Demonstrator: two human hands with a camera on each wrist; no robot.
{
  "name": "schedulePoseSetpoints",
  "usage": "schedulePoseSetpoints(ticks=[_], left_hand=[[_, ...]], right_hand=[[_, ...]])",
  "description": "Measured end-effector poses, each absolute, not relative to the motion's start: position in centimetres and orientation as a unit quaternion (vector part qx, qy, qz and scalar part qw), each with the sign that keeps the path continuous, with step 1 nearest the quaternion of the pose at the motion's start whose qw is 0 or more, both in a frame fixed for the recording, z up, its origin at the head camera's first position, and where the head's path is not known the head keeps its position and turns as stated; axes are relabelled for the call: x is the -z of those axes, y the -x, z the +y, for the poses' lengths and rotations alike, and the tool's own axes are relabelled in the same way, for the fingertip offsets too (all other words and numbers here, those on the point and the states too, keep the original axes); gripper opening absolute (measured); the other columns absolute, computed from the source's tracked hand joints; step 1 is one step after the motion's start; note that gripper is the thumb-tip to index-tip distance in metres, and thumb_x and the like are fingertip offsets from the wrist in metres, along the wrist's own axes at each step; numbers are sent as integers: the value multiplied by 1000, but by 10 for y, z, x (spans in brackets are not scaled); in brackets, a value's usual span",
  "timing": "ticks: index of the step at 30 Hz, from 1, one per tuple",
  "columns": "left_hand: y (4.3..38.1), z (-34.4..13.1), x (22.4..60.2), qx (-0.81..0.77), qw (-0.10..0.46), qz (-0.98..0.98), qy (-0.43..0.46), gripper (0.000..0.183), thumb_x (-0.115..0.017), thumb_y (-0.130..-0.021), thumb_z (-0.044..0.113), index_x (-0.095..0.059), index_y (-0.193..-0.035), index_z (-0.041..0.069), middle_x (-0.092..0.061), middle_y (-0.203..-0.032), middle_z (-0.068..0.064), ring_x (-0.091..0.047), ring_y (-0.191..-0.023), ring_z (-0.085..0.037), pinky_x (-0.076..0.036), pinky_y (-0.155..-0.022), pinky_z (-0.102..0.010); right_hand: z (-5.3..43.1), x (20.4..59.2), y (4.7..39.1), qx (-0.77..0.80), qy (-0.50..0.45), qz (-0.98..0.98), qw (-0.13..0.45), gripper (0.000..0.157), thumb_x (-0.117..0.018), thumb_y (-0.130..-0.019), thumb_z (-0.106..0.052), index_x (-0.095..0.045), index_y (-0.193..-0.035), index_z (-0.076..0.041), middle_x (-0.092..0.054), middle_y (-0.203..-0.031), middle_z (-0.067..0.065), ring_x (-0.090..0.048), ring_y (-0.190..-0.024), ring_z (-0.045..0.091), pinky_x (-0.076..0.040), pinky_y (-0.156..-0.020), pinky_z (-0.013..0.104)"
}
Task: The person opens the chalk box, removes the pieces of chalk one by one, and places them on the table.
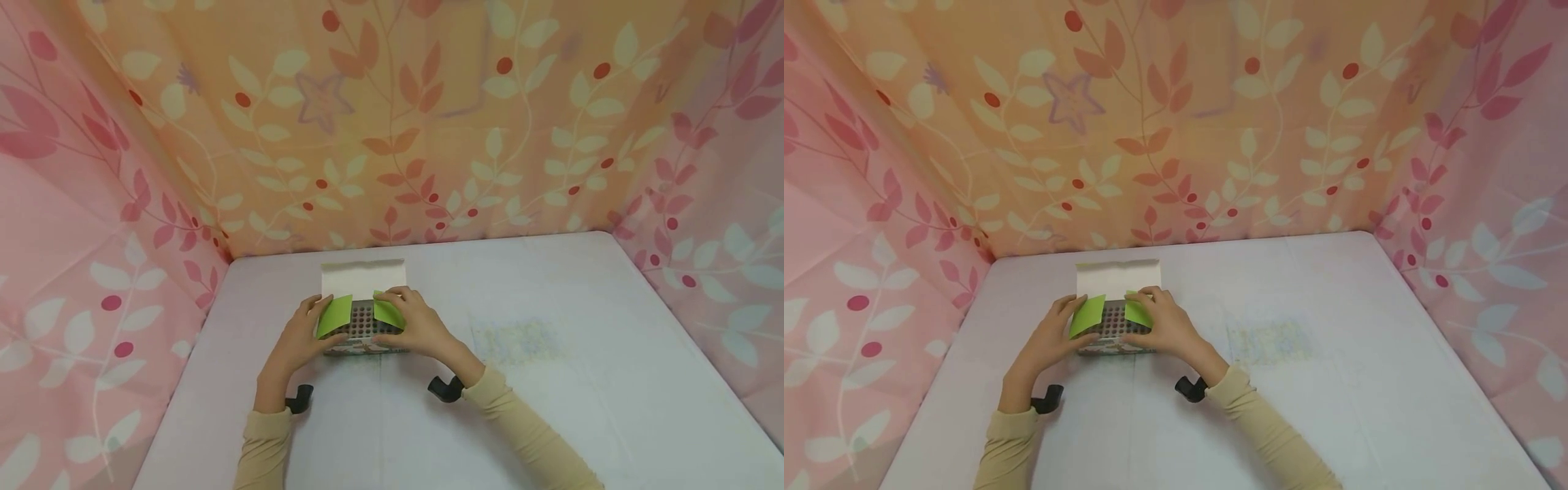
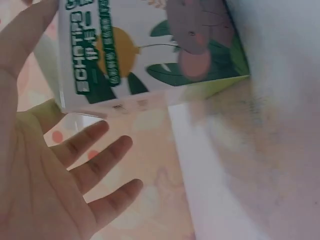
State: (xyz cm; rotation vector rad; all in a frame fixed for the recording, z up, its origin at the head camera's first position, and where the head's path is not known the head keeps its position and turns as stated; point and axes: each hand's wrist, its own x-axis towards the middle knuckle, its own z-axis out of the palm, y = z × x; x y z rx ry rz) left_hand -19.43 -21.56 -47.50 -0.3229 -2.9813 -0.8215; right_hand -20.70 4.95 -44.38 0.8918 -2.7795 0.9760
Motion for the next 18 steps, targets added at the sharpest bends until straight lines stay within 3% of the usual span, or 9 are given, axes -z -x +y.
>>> schedulePoseSetpoints(ticks=[9, 18], left_hand=[[192, -212, 467, 237, 67, -962, 118, 74, -68, -79, 48, -42, -139, 13, -41, -136, -16, -46, -119, -38, -46, -91, -56], [191, -219, 459, 330, 26, -939, 92, 68, -66, -83, 43, -40, -139, 16, -50, -120, -10, -54, -100, -27, -52, -77, -42]], right_hand=[[45, 458, 204, -292, -272, -913, 80, 56, -73, -79, -31, -51, -130, -20, -49, -124, 4, -49, -104, 21, -51, -75, 35], [57, 456, 205, -390, -238, -885, 85, 53, -69, -82, -22, -49, -131, -15, -56, -116, 9, -58, -97, 22, -56, -73, 33]])
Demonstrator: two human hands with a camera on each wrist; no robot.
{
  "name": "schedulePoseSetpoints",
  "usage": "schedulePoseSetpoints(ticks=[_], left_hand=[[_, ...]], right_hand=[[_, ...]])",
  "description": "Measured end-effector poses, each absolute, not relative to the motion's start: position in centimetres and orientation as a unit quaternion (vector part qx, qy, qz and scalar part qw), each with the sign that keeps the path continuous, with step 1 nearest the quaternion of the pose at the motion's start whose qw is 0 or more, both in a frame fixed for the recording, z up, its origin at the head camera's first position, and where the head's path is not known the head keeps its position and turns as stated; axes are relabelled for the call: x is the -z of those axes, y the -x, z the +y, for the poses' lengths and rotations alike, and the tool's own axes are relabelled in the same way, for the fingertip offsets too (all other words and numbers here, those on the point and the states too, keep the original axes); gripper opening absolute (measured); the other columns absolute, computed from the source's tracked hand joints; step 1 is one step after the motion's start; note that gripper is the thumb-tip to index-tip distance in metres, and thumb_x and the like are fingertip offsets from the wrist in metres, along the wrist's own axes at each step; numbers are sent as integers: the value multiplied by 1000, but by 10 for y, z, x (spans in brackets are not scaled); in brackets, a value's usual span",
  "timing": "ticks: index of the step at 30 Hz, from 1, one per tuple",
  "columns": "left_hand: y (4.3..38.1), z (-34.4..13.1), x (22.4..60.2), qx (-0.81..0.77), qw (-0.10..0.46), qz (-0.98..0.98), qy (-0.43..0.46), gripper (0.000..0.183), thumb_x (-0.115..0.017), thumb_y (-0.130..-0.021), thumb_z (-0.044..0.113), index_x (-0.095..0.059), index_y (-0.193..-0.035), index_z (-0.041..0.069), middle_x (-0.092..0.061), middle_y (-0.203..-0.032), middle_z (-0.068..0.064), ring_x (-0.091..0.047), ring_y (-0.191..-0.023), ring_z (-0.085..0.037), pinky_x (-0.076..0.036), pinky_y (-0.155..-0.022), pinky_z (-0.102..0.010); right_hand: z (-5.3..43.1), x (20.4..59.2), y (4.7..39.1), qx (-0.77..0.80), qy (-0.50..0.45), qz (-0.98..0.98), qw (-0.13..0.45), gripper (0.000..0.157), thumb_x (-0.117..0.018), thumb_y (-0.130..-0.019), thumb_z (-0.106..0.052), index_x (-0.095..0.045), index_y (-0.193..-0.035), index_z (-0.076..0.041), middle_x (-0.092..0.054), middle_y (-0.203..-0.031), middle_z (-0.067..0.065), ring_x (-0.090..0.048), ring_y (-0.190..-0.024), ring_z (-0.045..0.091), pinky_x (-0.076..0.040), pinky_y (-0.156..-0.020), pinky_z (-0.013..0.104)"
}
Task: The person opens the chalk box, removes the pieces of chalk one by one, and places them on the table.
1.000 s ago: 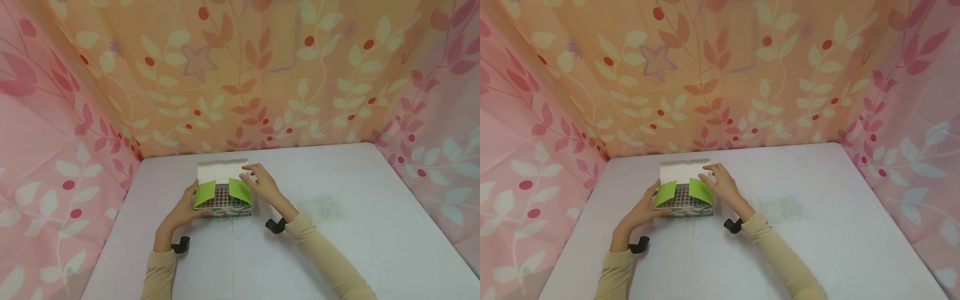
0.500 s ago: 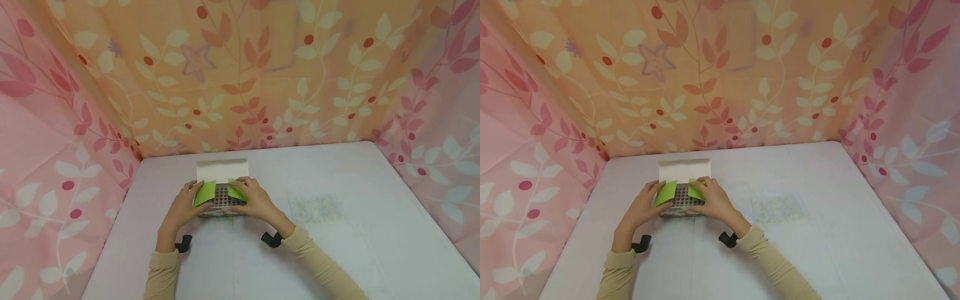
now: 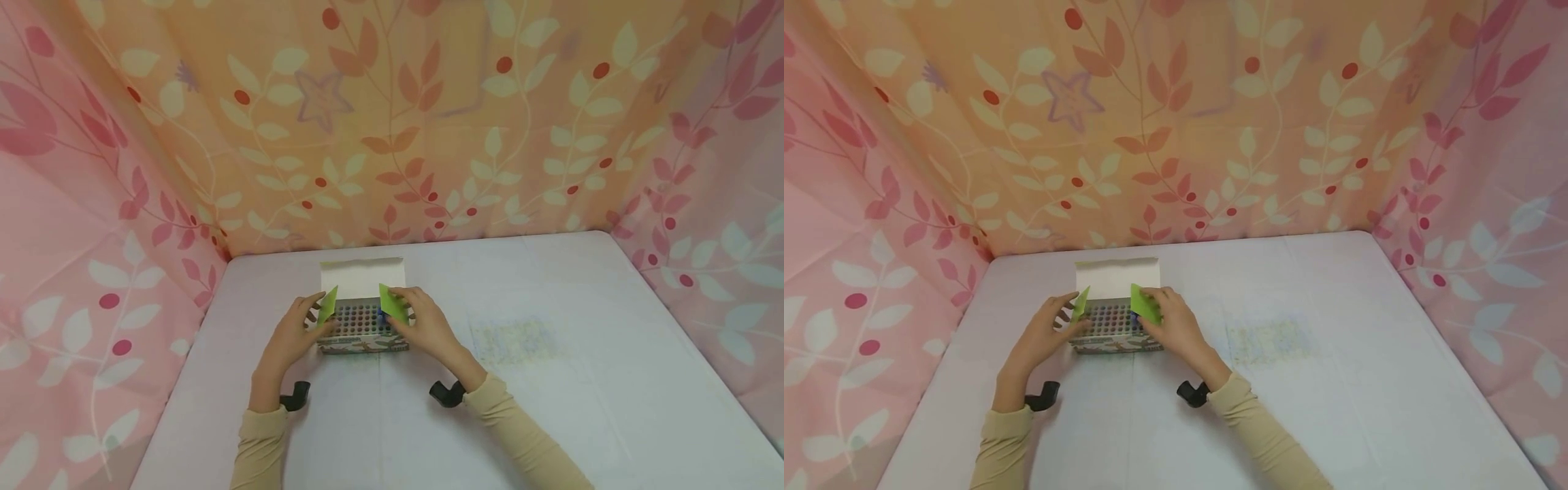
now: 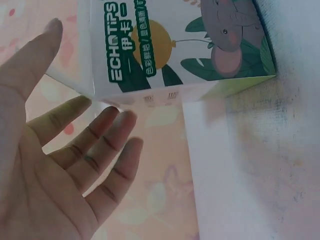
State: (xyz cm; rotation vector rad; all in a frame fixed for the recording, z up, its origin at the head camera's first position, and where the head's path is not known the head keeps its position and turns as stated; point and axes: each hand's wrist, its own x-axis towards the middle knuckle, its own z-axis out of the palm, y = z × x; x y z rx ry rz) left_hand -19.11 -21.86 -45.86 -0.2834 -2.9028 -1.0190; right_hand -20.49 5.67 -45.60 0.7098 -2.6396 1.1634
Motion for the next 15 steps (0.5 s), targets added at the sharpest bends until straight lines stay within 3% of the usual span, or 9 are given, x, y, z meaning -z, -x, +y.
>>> schedulePoseSetpoints(ticks=[7, 11, 15], left_hand=[[194, -231, 462, 408, 28, -910, 75, 66, -66, -83, 38, -39, -139, 17, -57, -110, -12, -62, -91, -24, -55, -75, -36], [194, -239, 463, 415, 25, -907, 57, 71, -63, -84, 44, -34, -142, 16, -57, -116, -20, -63, -95, -27, -55, -78, -42], [193, -246, 465, 423, 27, -904, 57, 75, -64, -85, 39, -27, -144, 10, -58, -117, -26, -63, -98, -32, -53, -82, -47]], right_hand=[[74, 457, 210, -468, -209, -858, 42, 62, -68, -83, -15, -39, -138, -17, -58, -109, 11, -65, -91, 24, -58, -77, 35], [84, 456, 212, -482, -194, -854, 18, 66, -66, -83, -10, -33, -141, -15, -59, -109, 19, -66, -86, 26, -58, -74, 34], [94, 457, 213, -494, -185, -849, -20, 72, -64, -83, -8, -25, -143, -12, -58, -112, 25, -66, -81, 23, -57, -68, 31]])
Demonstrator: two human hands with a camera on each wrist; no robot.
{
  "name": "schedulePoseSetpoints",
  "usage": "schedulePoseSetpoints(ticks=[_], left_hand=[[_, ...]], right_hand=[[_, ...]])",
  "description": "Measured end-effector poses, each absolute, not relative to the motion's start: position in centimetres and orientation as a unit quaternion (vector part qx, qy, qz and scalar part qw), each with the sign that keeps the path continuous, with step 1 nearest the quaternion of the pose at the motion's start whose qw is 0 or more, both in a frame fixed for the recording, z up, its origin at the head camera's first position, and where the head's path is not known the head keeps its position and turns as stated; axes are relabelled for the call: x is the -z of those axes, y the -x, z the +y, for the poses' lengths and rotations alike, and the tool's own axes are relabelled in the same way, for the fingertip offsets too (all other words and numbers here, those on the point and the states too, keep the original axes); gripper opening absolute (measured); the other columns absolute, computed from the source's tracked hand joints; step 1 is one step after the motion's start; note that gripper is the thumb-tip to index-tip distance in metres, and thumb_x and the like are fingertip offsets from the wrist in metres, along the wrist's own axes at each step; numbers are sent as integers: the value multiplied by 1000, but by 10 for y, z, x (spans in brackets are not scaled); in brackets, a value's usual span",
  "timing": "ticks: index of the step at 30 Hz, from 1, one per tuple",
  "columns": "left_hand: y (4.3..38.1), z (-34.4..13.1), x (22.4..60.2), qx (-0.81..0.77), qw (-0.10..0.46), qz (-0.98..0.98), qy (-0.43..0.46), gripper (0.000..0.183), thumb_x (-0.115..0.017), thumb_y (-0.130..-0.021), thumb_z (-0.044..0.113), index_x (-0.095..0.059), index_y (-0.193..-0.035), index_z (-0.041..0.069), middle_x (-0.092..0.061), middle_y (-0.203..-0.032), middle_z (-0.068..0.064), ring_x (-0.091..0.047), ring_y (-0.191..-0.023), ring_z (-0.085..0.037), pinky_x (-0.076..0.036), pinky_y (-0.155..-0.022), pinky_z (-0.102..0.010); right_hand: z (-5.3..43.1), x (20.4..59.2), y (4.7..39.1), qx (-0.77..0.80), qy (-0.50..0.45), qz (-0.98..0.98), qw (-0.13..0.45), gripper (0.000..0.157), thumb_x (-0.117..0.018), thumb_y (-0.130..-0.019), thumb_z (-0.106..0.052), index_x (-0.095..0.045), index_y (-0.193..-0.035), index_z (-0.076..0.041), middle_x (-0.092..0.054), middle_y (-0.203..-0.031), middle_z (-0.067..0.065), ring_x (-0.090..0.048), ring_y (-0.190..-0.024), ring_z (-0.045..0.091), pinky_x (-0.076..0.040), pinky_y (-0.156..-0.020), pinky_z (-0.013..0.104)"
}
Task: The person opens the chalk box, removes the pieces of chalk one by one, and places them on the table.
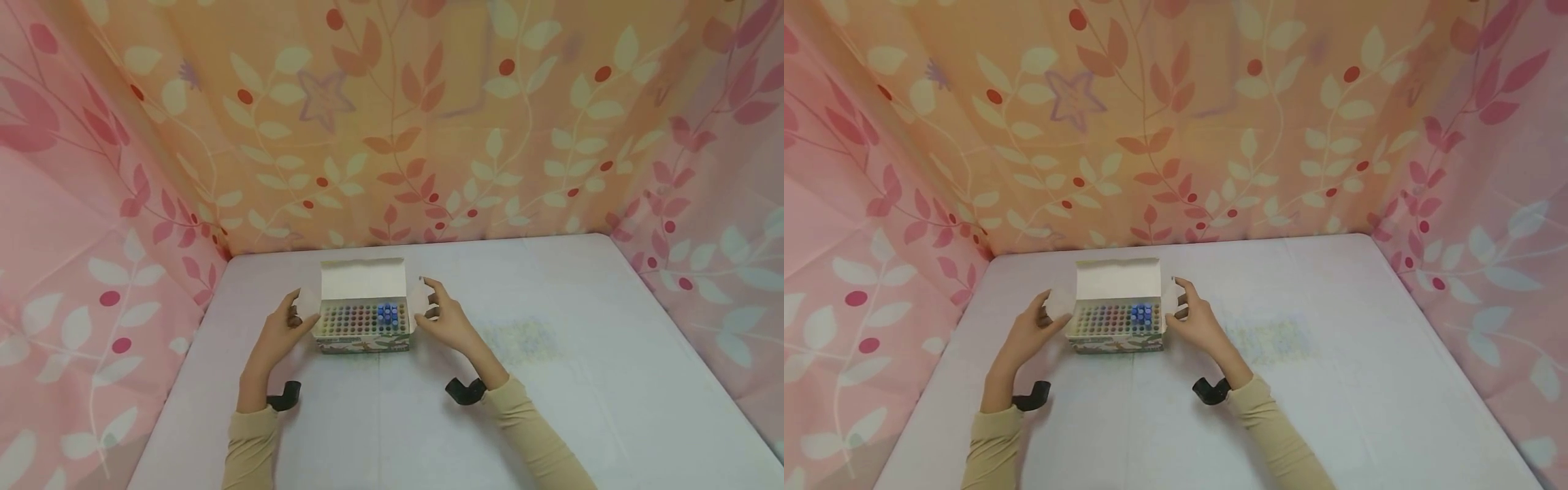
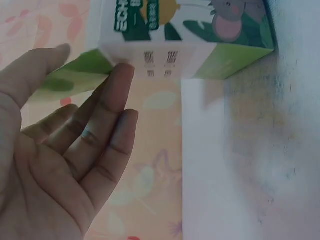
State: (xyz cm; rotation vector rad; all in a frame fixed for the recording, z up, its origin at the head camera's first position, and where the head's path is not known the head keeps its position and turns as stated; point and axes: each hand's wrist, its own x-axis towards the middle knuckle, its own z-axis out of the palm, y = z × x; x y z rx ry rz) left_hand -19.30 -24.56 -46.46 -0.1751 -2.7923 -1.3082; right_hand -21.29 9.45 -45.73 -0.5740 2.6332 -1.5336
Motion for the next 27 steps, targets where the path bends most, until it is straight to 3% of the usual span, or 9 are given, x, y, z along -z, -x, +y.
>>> schedulePoseSetpoints(ticks=[5, 9, 12, 15, 20, 27], left_hand=[[195, -253, 467, 416, 49, -906, 66, 78, -69, -83, 25, -25, -145, 7, -61, -106, -22, -64, -83, -28, -54, -66, -32], [197, -256, 469, 425, 41, -903, 53, 89, -72, -80, 29, -16, -148, 12, -58, -106, -20, -60, -80, -24, -51, -65, -27], [196, -258, 470, 431, 35, -901, 33, 100, -74, -77, 35, -7, -150, 20, -51, -121, -24, -60, -84, -28, -53, -70, -35], [196, -262, 472, 428, 40, -903, 14, 107, -76, -73, 39, -4, -150, 22, -39, -136, -26, -55, -103, -36, -49, -84, -48], [198, -265, 476, 399, 38, -916, 26, 103, -77, -73, 39, -15, -149, 9, -26, -147, -24, -29, -131, -41, -29, -104, -61], [197, -264, 479, 352, 37, -931, 88, 80, -66, -82, 39, -33, -139, -6, -20, -148, -30, -12, -135, -51, -12, -105, -70]], right_hand=[[107, 463, 219, 552, 152, 814, 97, 75, -65, -81, -7, -23, -143, -11, -56, -114, 25, -64, -78, 22, -58, -67, 31], [116, 470, 225, 596, 121, 780, 146, 75, -69, -80, -8, -26, -141, -10, -51, -113, 25, -62, -81, 21, -59, -71, 35], [121, 474, 228, 609, 119, 767, 163, 78, -71, -80, -10, -24, -143, -8, -50, -116, 26, -61, -84, 22, -58, -73, 36], [125, 476, 228, 611, 124, 762, 175, 84, -72, -80, -13, -19, -145, -8, -48, -121, 28, -61, -88, 25, -58, -74, 37], [128, 478, 230, 558, 120, 806, 158, 91, -75, -77, -25, -18, -147, -15, -46, -128, 24, -60, -96, 30, -57, -71, 35], [129, 486, 231, 466, 129, 867, 121, 77, -75, -75, -37, -38, -140, -14, -49, -131, 16, -56, -105, 32, -52, -82, 41]])
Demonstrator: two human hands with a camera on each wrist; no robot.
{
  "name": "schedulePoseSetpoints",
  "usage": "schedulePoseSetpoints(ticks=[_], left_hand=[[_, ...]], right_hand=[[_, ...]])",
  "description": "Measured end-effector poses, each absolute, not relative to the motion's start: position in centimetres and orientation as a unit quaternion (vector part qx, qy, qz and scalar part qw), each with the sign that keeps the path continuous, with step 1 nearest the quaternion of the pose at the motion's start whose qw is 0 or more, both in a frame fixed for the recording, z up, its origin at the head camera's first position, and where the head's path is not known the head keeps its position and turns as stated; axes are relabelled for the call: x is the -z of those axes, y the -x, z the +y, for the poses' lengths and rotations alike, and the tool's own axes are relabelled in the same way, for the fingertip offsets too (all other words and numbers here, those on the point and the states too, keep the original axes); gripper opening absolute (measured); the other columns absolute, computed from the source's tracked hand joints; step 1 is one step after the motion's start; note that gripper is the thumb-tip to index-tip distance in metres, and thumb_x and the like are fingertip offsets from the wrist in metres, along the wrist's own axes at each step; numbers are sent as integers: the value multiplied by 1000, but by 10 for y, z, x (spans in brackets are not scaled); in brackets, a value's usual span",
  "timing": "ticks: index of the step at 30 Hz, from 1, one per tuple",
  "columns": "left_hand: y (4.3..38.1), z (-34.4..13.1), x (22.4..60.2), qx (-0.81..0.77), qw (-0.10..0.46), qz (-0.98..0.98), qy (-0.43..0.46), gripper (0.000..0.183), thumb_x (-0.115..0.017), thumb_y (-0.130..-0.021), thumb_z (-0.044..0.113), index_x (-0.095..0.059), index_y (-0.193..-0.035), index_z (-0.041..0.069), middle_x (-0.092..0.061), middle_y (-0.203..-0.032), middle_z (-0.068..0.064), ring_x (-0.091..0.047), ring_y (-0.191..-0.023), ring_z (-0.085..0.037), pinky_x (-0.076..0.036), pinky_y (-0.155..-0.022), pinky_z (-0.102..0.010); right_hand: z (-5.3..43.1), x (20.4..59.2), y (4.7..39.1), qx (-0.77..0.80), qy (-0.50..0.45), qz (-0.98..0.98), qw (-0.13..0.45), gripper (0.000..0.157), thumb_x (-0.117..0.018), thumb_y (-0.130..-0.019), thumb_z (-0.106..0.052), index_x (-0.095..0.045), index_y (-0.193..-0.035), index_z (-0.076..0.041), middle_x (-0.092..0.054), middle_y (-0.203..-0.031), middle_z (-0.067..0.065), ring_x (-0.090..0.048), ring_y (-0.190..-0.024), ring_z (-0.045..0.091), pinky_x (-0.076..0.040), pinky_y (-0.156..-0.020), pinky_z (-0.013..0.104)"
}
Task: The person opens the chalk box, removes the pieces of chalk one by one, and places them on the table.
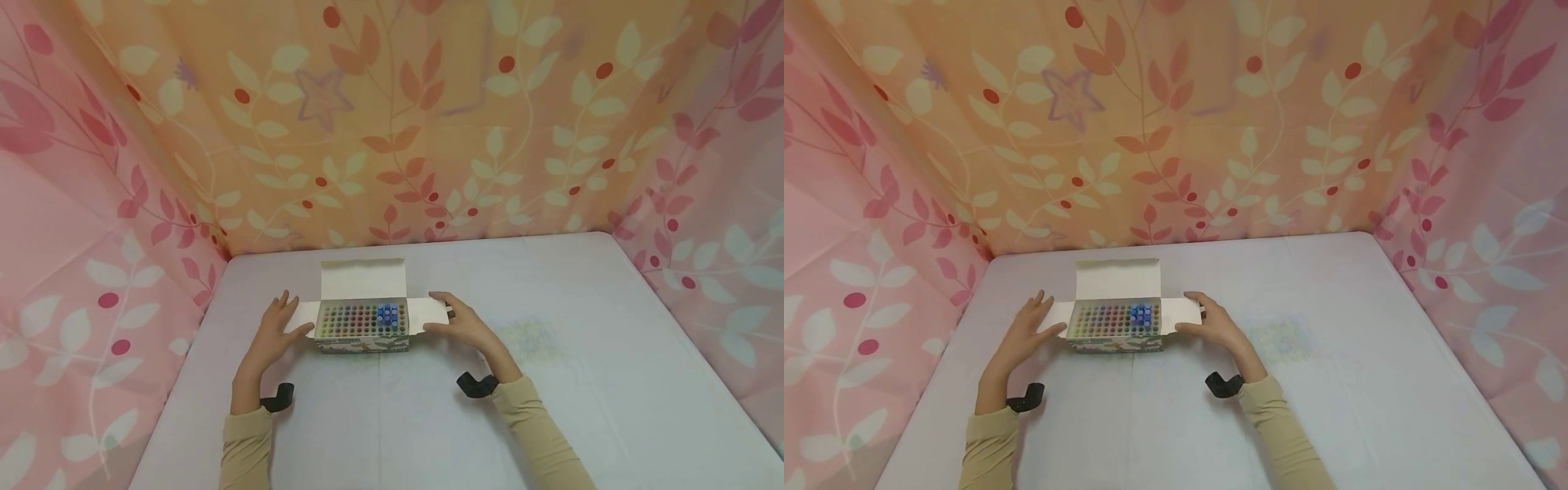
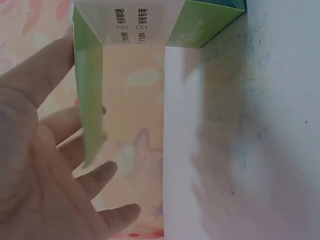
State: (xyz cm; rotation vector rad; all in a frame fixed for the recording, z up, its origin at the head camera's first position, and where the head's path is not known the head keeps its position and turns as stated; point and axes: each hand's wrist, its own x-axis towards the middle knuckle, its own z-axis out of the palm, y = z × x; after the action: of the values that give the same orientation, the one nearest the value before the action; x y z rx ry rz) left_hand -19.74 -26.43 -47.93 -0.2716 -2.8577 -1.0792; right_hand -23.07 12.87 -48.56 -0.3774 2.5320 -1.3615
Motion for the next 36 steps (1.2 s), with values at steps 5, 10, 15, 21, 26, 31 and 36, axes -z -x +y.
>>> schedulePoseSetpoints(ticks=[5, 10, 15, 21, 26, 31, 36], left_hand=[[193, -261, 480, 376, -14, -923, 85, 75, -54, -90, 43, -30, -139, -9, -23, -146, -31, -11, -137, -48, -10, -106, -69], [194, -256, 483, 392, -72, -915, 62, 75, -45, -94, 46, -24, -142, -7, -19, -149, -27, -15, -139, -40, -14, -113, -55], [197, -252, 490, 394, -93, -912, 61, 73, -38, -96, 49, -22, -143, -6, -21, -149, -24, -18, -139, -38, -16, -114, -51], [199, -246, 493, 427, -119, -895, 60, 69, -30, -98, 48, -24, -143, -5, -20, -150, -20, -17, -139, -36, -15, -115, -51], [201, -241, 499, 467, -132, -873, 48, 66, -22, -100, 46, -22, -144, -3, -19, -151, -18, -14, -141, -34, -12, -116, -49], [200, -237, 498, 457, -132, -878, 44, 65, -18, -100, 45, -20, -145, -2, -18, -152, -18, -14, -141, -34, -12, -116, -49], [197, -238, 488, 391, -123, -911, 49, 68, -20, -100, 45, -17, -144, -6, -16, -151, -22, -15, -139, -38, -14, -115, -51]], right_hand=[[125, 486, 228, 442, 146, 880, 96, 71, -75, -76, -33, -46, -135, -7, -46, -128, 22, -54, -106, 35, -52, -86, 45], [120, 489, 225, 393, 191, 897, 65, 66, -72, -80, -30, -47, -134, -1, -45, -126, 29, -47, -114, 42, -43, -94, 54], [117, 492, 224, 387, 233, 890, 68, 61, -67, -85, -26, -45, -135, 1, -45, -129, 30, -45, -117, 43, -40, -97, 55], [116, 496, 221, 432, 240, 861, 121, 61, -60, -90, -24, -37, -139, 2, -41, -138, 24, -47, -119, 39, -43, -97, 52], [114, 500, 221, 471, 239, 832, 169, 63, -58, -91, -24, -31, -142, 2, -33, -146, 21, -41, -127, 39, -38, -104, 50], [113, 499, 222, 473, 243, 830, 169, 61, -57, -92, -23, -33, -140, 4, -34, -145, 23, -42, -126, 41, -38, -105, 50], [114, 494, 221, 444, 237, 854, 130, 58, -61, -89, -22, -40, -137, 3, -42, -139, 23, -49, -118, 39, -43, -100, 49]])
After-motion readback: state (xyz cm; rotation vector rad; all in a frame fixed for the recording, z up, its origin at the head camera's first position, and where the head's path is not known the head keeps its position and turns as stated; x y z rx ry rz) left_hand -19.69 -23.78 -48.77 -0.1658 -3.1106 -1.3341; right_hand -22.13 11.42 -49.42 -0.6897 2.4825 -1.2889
